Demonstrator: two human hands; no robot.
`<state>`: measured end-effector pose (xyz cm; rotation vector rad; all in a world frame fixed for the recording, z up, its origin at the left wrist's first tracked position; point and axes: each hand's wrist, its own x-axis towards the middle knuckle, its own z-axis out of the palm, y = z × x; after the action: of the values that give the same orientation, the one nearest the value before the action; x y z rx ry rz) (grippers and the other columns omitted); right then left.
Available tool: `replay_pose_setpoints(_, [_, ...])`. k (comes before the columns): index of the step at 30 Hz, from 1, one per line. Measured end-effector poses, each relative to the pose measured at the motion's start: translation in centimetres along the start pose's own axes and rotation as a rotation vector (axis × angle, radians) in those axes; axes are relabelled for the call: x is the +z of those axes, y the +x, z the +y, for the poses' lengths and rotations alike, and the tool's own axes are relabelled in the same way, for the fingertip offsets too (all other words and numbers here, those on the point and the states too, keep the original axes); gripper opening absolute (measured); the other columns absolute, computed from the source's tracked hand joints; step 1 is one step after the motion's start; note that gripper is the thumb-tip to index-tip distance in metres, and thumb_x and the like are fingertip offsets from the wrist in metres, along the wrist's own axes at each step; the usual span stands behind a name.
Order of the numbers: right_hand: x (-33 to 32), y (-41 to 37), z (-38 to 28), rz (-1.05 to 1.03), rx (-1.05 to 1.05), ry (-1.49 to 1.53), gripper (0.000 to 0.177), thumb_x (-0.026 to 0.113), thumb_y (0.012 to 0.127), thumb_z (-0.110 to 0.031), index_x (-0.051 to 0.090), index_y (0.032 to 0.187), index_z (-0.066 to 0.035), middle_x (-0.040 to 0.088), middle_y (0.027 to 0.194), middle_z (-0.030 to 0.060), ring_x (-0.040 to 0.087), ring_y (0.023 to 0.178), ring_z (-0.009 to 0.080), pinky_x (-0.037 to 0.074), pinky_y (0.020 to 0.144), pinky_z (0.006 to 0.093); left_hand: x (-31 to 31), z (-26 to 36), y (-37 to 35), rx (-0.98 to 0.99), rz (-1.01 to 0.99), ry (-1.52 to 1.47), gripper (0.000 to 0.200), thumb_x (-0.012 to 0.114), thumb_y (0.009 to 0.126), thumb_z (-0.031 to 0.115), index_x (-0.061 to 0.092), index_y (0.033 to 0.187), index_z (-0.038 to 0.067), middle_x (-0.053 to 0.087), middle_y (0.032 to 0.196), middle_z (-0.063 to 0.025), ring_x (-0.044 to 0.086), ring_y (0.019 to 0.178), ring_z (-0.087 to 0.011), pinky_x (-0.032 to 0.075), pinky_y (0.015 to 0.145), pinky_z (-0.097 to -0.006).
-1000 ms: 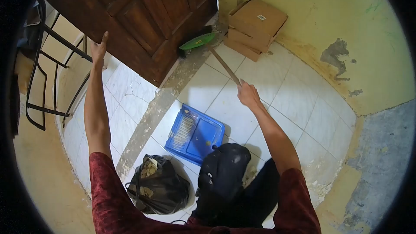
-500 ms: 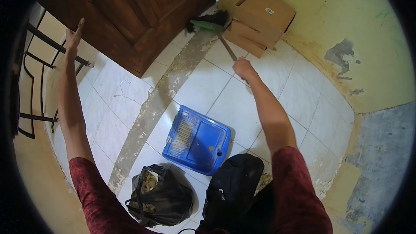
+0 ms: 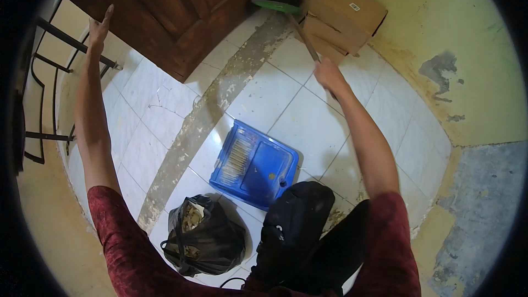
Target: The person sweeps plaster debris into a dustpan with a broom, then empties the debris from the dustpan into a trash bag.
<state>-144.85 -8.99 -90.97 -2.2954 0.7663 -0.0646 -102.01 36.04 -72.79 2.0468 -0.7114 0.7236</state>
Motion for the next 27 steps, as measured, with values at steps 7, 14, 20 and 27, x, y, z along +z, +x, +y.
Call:
replay_pose_setpoints(7, [2.7, -2.6, -2.1, -0.258, 0.219, -0.178, 0.026, 0.046, 0.080, -0.014, 0.051, 0.095, 0.006, 0.061, 0.088, 0.0273, 0.062, 0.068, 0.0369, 0.051, 0.058, 0.0435, 0.1, 1.9, -0.9, -0.070, -0.042, 0.056, 0.068, 0.069, 0.078, 0.043, 0.048, 0.120, -0.006, 0.057, 0.114, -0.0146, 0.054, 0.104, -0.0225, 0.042, 0.090, -0.0335])
replay_pose_setpoints(14, [-4.3, -22.9, 8.2, -0.229, -0.336, -0.409, 0.036, 0.049, 0.086, -0.015, 0.048, 0.118, 0.003, 0.059, 0.076, 0.0268, 0.058, 0.069, 0.0444, 0.047, 0.066, 0.0517, -0.4, 5.3, -2.7, -0.057, -0.079, -0.099, 0.063, 0.066, 0.082, 0.037, 0.044, 0.126, -0.002, 0.054, 0.122, -0.0123, 0.052, 0.110, -0.0219, 0.039, 0.094, -0.0319])
replay_pose_setpoints(20, [-9.6, -21.7, 2.3, -0.195, -0.155, -0.365, 0.037, 0.042, 0.088, -0.017, 0.048, 0.121, -0.001, 0.059, 0.076, 0.0283, 0.059, 0.070, 0.0438, 0.047, 0.065, 0.0519, 0.2, 6.1, -4.2, -0.070, -0.078, -0.050, 0.068, 0.070, 0.079, 0.034, 0.041, 0.127, -0.005, 0.050, 0.125, -0.0159, 0.048, 0.115, -0.0248, 0.036, 0.098, -0.0347])
replay_pose_setpoints(27, [-1.8, -8.8, 4.2, -0.224, -0.131, -0.477, 0.028, 0.043, 0.087, -0.019, 0.055, 0.106, -0.002, 0.060, 0.095, 0.0258, 0.060, 0.086, 0.0394, 0.049, 0.075, 0.0485, 0.3, 13.6, -7.6, -0.126, -0.022, -0.060, 0.067, 0.069, 0.079, 0.041, 0.048, 0.121, -0.006, 0.056, 0.118, -0.0137, 0.052, 0.107, -0.0232, 0.039, 0.092, -0.0331])
